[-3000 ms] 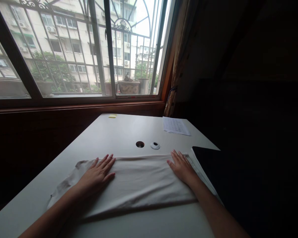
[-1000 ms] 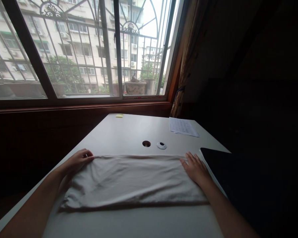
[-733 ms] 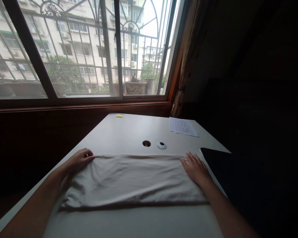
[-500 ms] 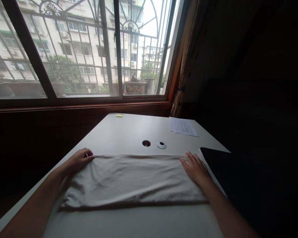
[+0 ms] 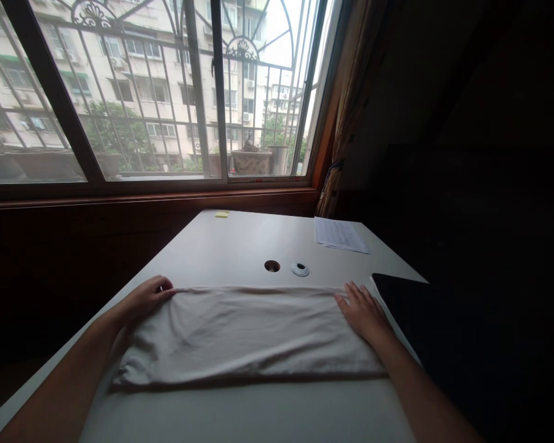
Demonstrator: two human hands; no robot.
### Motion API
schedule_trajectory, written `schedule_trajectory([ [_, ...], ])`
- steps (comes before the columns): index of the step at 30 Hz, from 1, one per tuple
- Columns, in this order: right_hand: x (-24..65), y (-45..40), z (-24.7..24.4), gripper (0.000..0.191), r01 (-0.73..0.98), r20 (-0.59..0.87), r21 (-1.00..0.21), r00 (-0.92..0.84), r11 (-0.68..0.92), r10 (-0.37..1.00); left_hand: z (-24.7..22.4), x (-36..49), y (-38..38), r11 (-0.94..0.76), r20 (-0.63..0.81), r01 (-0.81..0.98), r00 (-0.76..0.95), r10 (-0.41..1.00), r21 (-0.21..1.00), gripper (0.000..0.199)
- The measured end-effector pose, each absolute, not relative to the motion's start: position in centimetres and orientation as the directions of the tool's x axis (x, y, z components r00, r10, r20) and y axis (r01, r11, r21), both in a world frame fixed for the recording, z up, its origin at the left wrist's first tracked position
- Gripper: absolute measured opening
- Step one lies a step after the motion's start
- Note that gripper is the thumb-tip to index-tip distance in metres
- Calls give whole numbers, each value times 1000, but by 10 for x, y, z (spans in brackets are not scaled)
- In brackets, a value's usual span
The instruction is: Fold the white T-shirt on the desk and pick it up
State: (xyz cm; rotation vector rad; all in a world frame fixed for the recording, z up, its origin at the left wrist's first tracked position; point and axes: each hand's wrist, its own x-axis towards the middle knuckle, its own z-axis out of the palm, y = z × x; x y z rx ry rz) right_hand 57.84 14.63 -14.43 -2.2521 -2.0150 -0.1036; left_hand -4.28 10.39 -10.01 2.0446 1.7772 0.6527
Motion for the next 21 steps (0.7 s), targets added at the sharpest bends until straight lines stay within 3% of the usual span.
schedule_trajectory([
  [12, 578, 145, -143, 74, 992, 126, -54, 116, -110, 985, -99, -39, 104, -220, 169, 852, 157, 973, 474, 44],
  [21, 572, 136, -137, 76, 990, 117, -33, 139, -136, 983, -108, -41, 109, -178, 241, 932, 103, 965, 316, 35],
])
